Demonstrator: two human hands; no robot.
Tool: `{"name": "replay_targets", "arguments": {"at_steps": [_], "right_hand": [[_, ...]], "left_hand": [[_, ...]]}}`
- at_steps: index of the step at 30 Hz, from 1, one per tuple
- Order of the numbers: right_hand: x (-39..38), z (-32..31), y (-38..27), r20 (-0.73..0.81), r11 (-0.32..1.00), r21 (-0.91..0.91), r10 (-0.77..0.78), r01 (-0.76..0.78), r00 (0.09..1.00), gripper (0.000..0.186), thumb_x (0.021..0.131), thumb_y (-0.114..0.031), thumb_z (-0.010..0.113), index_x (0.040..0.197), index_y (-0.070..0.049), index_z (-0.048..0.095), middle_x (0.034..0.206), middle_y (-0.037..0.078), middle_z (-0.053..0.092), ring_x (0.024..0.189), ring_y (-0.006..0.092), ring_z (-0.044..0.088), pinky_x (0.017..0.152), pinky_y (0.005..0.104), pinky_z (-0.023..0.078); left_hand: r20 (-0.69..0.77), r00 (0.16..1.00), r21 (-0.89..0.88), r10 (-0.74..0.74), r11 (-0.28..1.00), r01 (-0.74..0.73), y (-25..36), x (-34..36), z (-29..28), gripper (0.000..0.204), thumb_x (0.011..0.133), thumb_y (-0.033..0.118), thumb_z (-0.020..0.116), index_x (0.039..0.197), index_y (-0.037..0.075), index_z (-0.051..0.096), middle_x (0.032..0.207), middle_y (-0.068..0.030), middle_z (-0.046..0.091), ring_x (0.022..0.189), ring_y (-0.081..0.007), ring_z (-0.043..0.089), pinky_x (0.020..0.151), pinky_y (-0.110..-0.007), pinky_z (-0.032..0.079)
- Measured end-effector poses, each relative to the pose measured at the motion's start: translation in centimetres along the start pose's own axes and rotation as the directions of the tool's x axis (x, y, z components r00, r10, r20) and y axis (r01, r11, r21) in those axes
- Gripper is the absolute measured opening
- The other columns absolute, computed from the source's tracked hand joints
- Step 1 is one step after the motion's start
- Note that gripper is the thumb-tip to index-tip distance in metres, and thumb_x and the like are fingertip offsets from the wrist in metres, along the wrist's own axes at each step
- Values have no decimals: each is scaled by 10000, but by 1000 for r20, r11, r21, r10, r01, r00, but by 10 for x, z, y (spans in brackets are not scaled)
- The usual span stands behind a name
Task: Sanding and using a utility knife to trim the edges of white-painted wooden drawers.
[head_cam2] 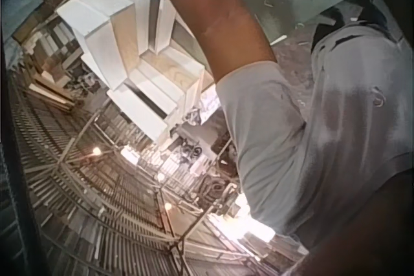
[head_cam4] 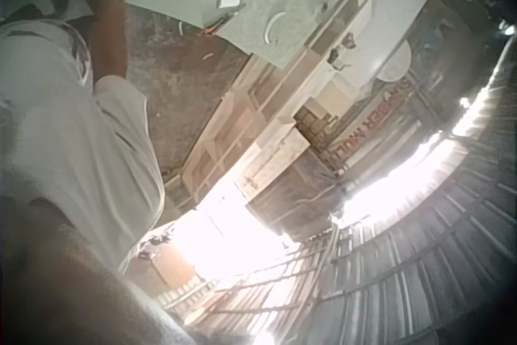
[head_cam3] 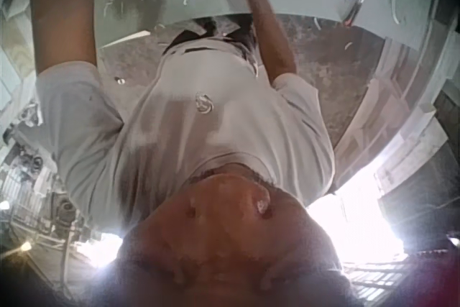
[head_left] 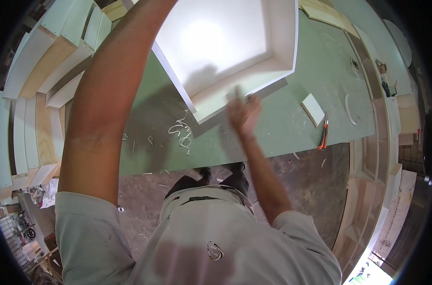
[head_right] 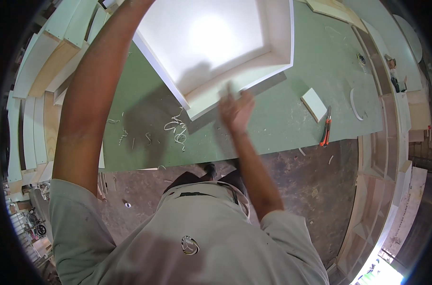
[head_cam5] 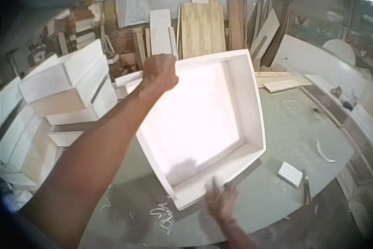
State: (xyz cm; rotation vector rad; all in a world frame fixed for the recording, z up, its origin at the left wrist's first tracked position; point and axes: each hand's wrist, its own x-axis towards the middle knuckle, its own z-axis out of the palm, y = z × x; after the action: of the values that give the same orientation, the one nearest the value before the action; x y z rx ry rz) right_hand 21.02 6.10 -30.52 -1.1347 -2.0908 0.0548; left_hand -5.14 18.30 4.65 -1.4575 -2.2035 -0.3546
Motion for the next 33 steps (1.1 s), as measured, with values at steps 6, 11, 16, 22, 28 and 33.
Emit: {"name": "replay_targets", "arguments": {"at_steps": [6, 11, 16, 22, 28, 33], "right_hand": [[-2, -27, -48, 272, 987, 60, -163, 152, 948, 580, 872, -377, 688, 1398, -157, 578, 1115, 188, 549, 1043, 321, 499, 876, 476, 405], [9, -16, -34, 239, 999, 13, 31, -35, 970, 545, 855, -348, 686, 1352, -138, 607, 1054, 185, 570, 1039, 331, 506, 862, 489, 409], [4, -24, -57, 211, 986, 54, -168, 160, 963, 408, 829, -299, 712, 1209, -151, 704, 853, 137, 554, 833, 295, 519, 758, 481, 413], [60, -15, 13, 123, 978, -188, -69, 91, 990, 344, 888, -309, 640, 1172, -129, 710, 877, 194, 590, 844, 346, 550, 727, 501, 455], [22, -26, -51, 516, 996, 84, -21, -26, 857, 427, 891, -312, 617, 1296, -182, 649, 1227, 316, 565, 1164, 437, 528, 958, 606, 399], [119, -50, 126, 330, 926, -306, 323, -223, 887, 466, 886, -387, 618, 1319, -217, 647, 1265, 280, 538, 1164, 427, 514, 980, 577, 398]], "left_hand": [[-58, 996, -19, 62, 998, -63, -5, 4, 4, 147, 803, 55, 665, 907, -15, 741, 913, -215, 726, 892, -332, 721, 770, -413, 583], [-11, 1000, -3, 9, 1000, -9, 14, 0, 1, 83, 825, 89, 696, 840, 14, 728, 808, -151, 708, 773, -255, 697, 665, -378, 571], [10, 1000, 96, -4, 995, 3, 8, -6, -7, 86, 822, 121, 730, 799, 40, 718, 738, -96, 685, 708, -197, 671, 592, -339, 553], [-82, 997, 65, 5, 998, 0, 17, -4, 1, 62, 774, 83, 735, 830, 71, 757, 824, -121, 739, 796, -245, 730, 634, -349, 593], [-33, 999, -2, -5, 1000, 5, 4, -14, -10, 85, 790, 56, 710, 851, 7, 744, 839, -172, 732, 820, -277, 727, 689, -379, 601], [-82, 997, 10, 7, 1000, -6, 20, -17, -9, 133, 780, 39, 702, 903, 4, 738, 938, -185, 728, 913, -326, 717, 785, -417, 586]]}}
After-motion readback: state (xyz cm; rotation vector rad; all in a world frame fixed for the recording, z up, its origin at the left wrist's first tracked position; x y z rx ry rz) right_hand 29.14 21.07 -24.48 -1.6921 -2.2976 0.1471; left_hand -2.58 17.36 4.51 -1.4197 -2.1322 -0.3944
